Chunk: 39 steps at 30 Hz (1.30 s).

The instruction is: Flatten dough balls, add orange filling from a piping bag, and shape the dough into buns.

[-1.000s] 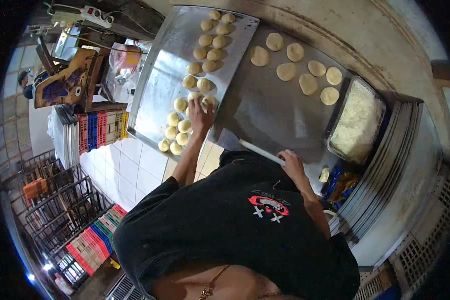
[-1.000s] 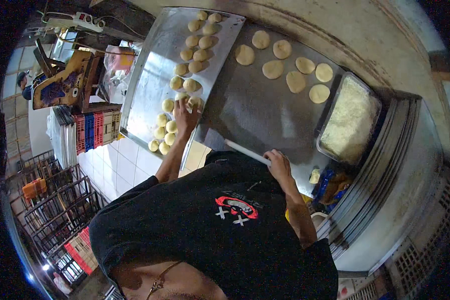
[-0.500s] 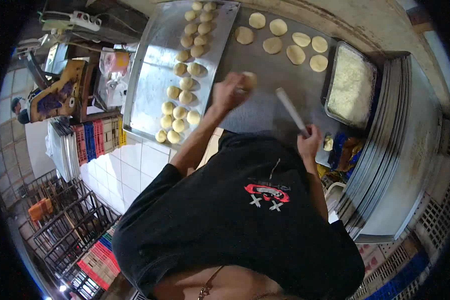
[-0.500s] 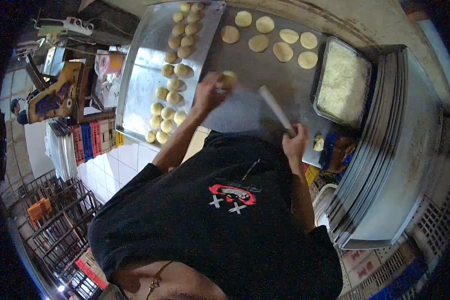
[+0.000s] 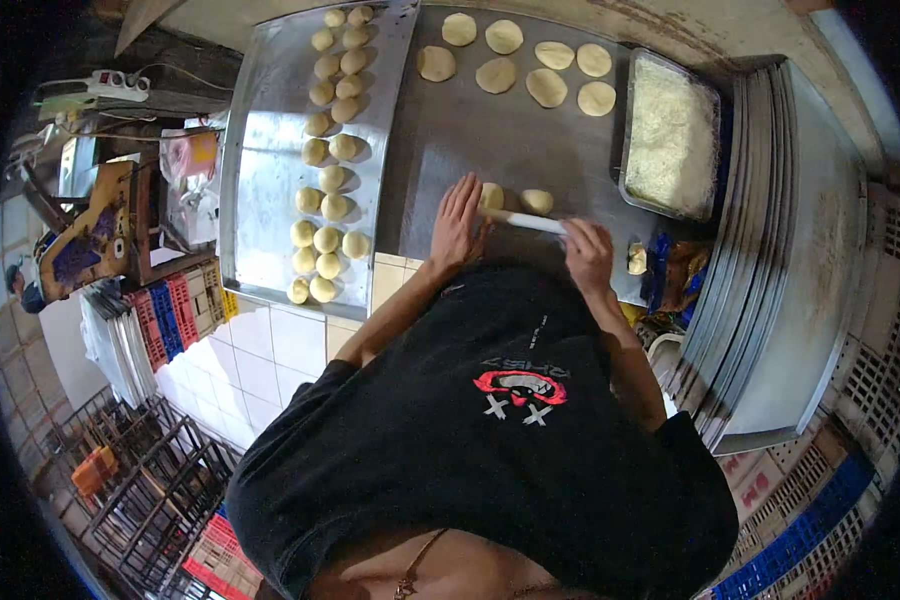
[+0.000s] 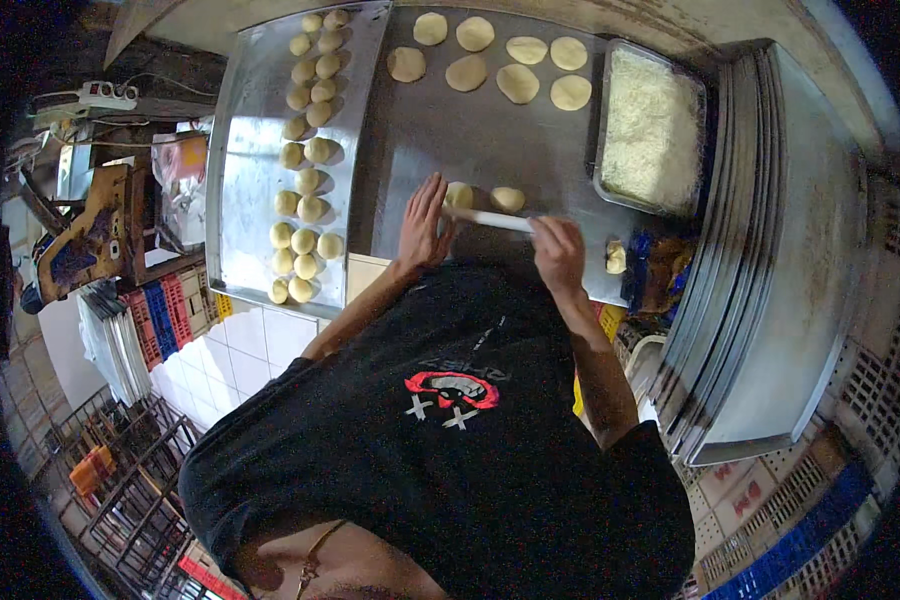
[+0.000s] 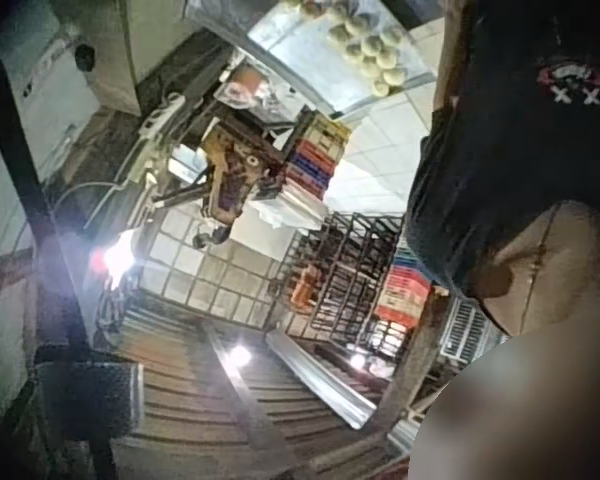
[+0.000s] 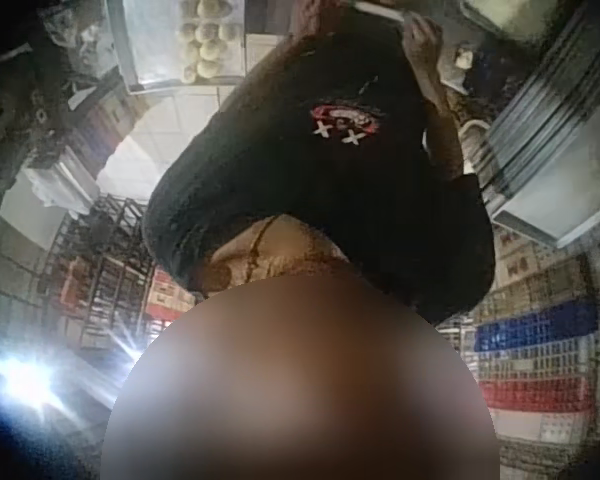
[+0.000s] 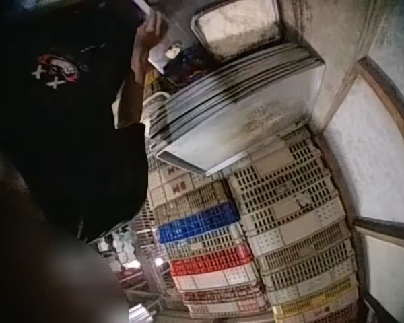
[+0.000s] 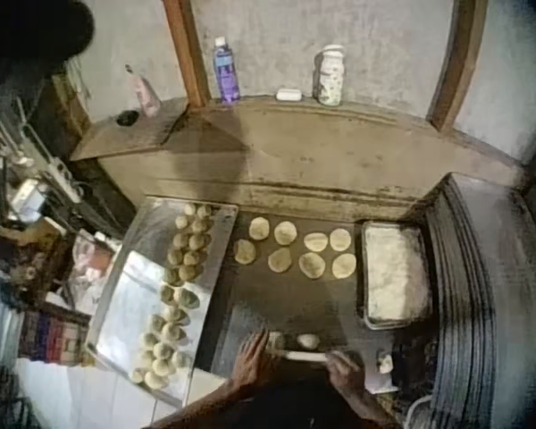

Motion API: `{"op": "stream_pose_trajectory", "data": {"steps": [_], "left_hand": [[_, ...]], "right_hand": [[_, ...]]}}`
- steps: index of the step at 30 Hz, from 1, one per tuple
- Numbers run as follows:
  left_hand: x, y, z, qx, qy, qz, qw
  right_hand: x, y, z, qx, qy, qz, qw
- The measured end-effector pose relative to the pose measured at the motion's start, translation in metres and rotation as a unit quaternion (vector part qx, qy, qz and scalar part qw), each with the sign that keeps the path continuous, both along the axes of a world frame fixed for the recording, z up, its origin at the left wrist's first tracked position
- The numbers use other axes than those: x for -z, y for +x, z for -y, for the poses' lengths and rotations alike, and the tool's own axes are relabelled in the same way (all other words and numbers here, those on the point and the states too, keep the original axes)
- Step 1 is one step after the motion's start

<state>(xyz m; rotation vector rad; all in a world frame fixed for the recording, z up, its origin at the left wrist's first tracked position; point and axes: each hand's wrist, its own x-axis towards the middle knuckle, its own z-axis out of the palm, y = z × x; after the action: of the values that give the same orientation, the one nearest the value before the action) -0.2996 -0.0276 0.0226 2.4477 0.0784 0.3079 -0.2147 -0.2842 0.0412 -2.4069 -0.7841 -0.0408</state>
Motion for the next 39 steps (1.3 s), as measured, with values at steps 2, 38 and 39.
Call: {"op": "stream_pose_trajectory", "data": {"steps": [2,38,39], "left_hand": [[0.012,-0.005,-0.001,-0.017,0.079,-0.082,0.993],[0.017,0.029,-0.015,-0.193,0.065,-0.042,0.978],[0.024,0.03,-0.006,-0.14,0.021,-0.02,0.99]], "right_hand": [[0.008,0.009,-0.02,-0.078,0.002,0.031,0.996],[0.016,0.065,-0.065,0.087,-0.063,0.049,0.993],[0.012,0.061,-0.076,0.05,-0.044,-0.002,0.998]]}}
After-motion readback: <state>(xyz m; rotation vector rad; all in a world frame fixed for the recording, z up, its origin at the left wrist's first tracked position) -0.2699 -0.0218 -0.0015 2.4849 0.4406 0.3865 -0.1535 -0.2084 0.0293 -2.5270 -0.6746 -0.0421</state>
